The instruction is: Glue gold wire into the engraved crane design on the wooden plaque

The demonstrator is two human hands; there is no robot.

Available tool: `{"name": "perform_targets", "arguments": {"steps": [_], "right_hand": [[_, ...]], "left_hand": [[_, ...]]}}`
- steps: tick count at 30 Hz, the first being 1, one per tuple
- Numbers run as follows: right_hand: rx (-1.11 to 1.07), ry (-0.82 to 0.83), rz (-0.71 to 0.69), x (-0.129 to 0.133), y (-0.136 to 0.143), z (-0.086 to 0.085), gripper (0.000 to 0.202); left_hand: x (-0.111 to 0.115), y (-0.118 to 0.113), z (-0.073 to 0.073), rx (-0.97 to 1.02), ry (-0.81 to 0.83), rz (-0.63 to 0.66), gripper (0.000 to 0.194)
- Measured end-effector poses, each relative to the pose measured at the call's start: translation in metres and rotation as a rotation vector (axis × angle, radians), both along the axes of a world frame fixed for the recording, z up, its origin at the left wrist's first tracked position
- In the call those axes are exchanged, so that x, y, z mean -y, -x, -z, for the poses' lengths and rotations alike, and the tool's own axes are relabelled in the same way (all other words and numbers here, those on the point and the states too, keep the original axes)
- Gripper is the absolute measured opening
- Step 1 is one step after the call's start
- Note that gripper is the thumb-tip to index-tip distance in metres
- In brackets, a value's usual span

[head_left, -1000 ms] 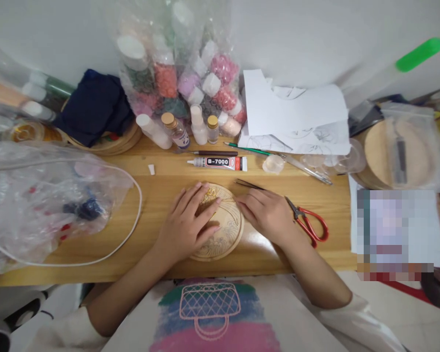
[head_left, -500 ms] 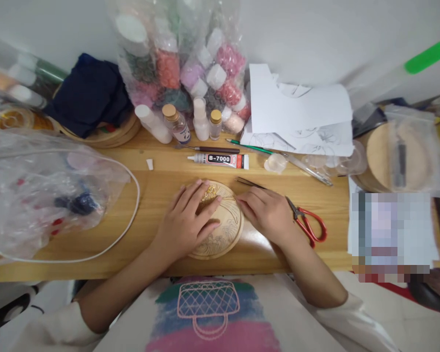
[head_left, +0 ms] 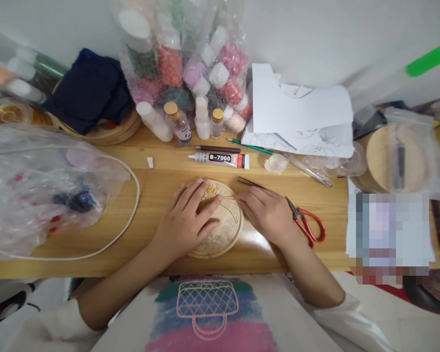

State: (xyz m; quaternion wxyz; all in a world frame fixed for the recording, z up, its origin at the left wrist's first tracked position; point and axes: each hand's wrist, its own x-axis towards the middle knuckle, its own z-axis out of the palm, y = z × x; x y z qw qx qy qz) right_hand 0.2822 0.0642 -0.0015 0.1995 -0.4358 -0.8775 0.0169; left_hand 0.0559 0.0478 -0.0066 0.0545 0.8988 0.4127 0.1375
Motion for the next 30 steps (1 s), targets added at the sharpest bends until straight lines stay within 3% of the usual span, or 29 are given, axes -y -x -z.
{"name": "perform_targets", "arguments": {"steps": [8,15,30], "right_hand": [[0.003,0.007,-0.009,-0.0008,-0.0013,-0.0003,0.014],[-0.026,0.021,-0.002,-0.0002,-0.0009,0.0016,0.015],[0.003,0.029,-0.010,0.0007,-0.0018,0.0006,0.014]], "left_hand": [[0.0001,0.0005,0.0024,0.018,0.002,-0.001,0.038],[0.0003,0.0006,0.0033,0.005,0.003,-0.021,0.049],[0.0010,-0.0007,0.0020,0.025,0.040,-0.030,0.041]]}}
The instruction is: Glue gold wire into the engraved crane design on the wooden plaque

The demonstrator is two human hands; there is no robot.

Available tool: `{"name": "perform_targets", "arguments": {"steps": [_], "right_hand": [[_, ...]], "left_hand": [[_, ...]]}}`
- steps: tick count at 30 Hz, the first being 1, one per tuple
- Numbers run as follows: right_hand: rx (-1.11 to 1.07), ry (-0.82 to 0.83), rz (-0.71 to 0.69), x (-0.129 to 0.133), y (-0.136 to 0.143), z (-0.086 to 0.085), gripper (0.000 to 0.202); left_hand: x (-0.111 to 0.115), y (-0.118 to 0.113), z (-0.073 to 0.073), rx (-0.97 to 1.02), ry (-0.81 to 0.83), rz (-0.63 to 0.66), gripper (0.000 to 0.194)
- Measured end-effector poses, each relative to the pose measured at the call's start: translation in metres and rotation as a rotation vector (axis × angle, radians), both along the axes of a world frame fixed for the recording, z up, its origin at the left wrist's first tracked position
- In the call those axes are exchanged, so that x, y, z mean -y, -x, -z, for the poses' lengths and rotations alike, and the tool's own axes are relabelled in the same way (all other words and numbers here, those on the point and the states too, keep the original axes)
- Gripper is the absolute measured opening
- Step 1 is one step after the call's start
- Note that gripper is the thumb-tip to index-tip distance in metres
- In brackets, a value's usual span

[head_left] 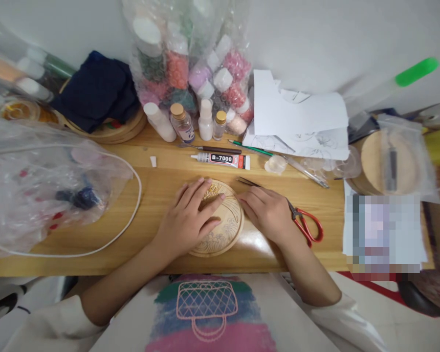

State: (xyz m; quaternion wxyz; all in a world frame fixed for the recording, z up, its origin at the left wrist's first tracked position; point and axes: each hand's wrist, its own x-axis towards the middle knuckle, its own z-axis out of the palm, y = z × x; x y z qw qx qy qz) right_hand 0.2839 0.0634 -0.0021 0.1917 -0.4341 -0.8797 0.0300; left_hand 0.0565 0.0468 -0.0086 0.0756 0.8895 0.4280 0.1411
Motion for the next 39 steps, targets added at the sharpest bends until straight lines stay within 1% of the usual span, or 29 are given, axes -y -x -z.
{"name": "perform_targets", "arguments": {"steps": [5,13,21,26,30,33,36,39], "right_hand": [[-0.014,-0.018,-0.003,0.000,0.001,-0.001,0.011],[0.023,-0.021,0.012,0.000,0.002,0.000,0.016],[0.024,-0.059,0.037,-0.002,0.005,0.000,0.016],[0.081,0.026,0.056,0.000,0.006,0.003,0.017],[0.099,0.048,0.070,0.000,0.006,0.004,0.021],[0.056,0.081,0.066,-0.001,0.004,0.002,0.023],[-0.033,0.163,0.041,-0.004,0.002,0.001,0.021],[-0.071,0.237,0.039,-0.006,0.001,0.000,0.018]], "left_hand": [[0.000,0.000,-0.001,-0.007,0.002,-0.009,0.040],[0.000,-0.001,-0.001,-0.029,-0.011,-0.004,0.041],[-0.001,0.001,0.001,-0.029,-0.032,0.011,0.041],[-0.001,0.002,0.006,0.005,-0.047,0.013,0.041],[-0.002,0.003,0.009,0.010,-0.087,0.034,0.044],[-0.002,0.004,0.010,0.013,-0.097,0.038,0.043],[-0.003,0.005,0.011,0.028,-0.092,0.030,0.041],[-0.003,0.005,0.011,0.018,-0.088,0.029,0.041]]}}
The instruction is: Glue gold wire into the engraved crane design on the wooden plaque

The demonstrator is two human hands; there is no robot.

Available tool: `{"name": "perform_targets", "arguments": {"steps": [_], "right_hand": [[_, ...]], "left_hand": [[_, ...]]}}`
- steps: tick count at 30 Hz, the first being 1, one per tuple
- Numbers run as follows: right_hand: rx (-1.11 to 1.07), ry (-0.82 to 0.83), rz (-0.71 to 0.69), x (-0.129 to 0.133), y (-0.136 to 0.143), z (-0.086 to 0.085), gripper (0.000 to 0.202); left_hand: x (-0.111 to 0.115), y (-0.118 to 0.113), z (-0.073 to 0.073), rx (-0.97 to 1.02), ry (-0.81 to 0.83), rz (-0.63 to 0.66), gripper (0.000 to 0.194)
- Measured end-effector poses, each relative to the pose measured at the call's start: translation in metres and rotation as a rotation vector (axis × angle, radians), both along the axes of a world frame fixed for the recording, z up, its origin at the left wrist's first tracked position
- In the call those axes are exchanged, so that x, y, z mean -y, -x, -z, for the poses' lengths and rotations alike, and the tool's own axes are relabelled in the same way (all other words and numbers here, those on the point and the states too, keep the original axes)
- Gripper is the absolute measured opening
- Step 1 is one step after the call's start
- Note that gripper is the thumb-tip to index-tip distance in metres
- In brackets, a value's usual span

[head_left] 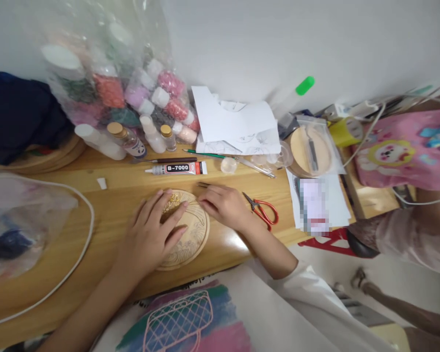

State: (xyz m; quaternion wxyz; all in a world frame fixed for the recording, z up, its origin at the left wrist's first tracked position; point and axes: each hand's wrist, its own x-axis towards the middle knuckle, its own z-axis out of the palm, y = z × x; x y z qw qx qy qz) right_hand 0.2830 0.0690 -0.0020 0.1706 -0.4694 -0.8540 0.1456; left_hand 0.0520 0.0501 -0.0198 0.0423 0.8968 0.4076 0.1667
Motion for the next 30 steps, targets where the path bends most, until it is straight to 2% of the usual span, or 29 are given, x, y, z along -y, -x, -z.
{"name": "perform_targets", "arguments": {"steps": [9,20,30], "right_hand": [[0.059,-0.036,0.003,0.001,0.000,0.005,0.020],[-0.038,-0.065,0.029,0.001,0.000,0.005,0.016],[-0.063,0.052,0.063,0.000,-0.001,0.002,0.014]], "left_hand": [[0.001,-0.001,-0.003,-0.029,-0.011,-0.002,0.041],[0.002,-0.004,-0.010,-0.052,0.003,-0.004,0.040],[0.002,-0.004,-0.009,-0.071,-0.004,-0.011,0.041]]}}
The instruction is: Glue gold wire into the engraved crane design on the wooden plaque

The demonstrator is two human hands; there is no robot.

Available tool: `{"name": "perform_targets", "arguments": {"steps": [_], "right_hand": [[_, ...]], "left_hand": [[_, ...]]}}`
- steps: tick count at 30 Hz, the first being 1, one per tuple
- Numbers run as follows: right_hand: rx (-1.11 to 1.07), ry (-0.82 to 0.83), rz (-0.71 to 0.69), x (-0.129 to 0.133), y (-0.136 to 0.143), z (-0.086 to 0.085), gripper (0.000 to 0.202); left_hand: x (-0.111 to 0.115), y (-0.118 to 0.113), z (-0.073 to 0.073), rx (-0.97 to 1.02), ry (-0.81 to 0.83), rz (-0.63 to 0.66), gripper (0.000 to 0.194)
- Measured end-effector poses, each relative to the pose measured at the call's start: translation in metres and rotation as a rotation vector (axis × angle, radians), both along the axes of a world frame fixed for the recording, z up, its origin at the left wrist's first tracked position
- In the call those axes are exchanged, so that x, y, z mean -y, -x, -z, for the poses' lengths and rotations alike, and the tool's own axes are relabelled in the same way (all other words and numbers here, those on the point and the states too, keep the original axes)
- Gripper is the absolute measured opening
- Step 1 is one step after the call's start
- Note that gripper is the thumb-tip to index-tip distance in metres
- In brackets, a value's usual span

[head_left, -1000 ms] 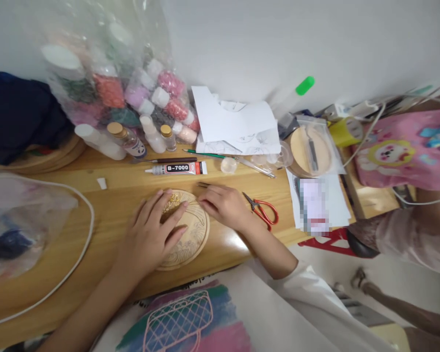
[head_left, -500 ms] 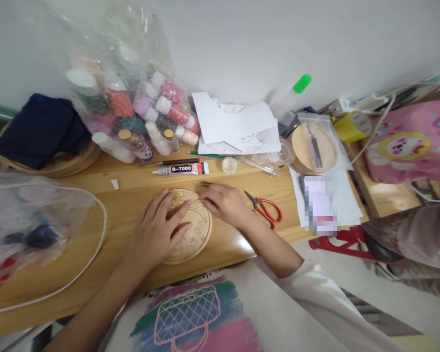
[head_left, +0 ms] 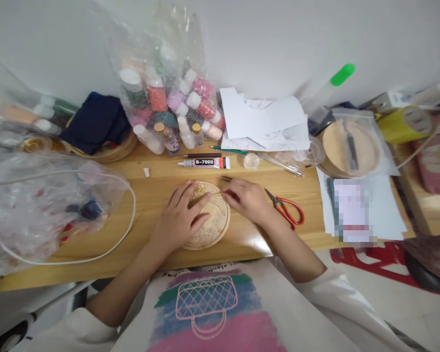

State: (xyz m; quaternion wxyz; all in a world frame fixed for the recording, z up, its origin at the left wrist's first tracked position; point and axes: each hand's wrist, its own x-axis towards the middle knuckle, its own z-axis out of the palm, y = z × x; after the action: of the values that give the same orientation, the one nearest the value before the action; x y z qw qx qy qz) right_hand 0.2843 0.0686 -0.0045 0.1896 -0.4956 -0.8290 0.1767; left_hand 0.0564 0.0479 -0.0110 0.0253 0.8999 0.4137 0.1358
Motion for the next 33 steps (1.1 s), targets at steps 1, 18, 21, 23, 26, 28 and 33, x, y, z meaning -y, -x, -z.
{"name": "perform_targets", "arguments": {"steps": [1,18,21,23,26,28,33], "right_hand": [[0.006,0.005,0.006,0.000,0.000,0.000,0.014],[0.131,0.082,-0.014,-0.001,0.001,-0.007,0.018],[0.127,0.086,-0.020,-0.001,0.000,-0.007,0.020],[0.122,0.095,-0.024,-0.001,0.000,-0.008,0.020],[0.122,0.121,-0.017,0.000,-0.001,-0.009,0.021],[0.121,0.130,-0.012,0.000,-0.001,-0.011,0.021],[0.109,0.159,-0.019,-0.001,0.000,-0.013,0.021]], "left_hand": [[0.000,0.000,0.000,0.000,0.001,0.001,0.041],[-0.003,0.004,0.005,0.025,0.012,0.006,0.039],[-0.003,0.004,0.004,-0.001,-0.013,0.019,0.039],[-0.003,0.003,0.003,-0.011,-0.043,0.031,0.038],[-0.003,0.003,0.002,-0.025,-0.077,0.039,0.038],[-0.004,0.003,0.002,-0.029,-0.082,0.037,0.038],[-0.003,0.003,0.002,-0.018,-0.031,0.024,0.038]]}}
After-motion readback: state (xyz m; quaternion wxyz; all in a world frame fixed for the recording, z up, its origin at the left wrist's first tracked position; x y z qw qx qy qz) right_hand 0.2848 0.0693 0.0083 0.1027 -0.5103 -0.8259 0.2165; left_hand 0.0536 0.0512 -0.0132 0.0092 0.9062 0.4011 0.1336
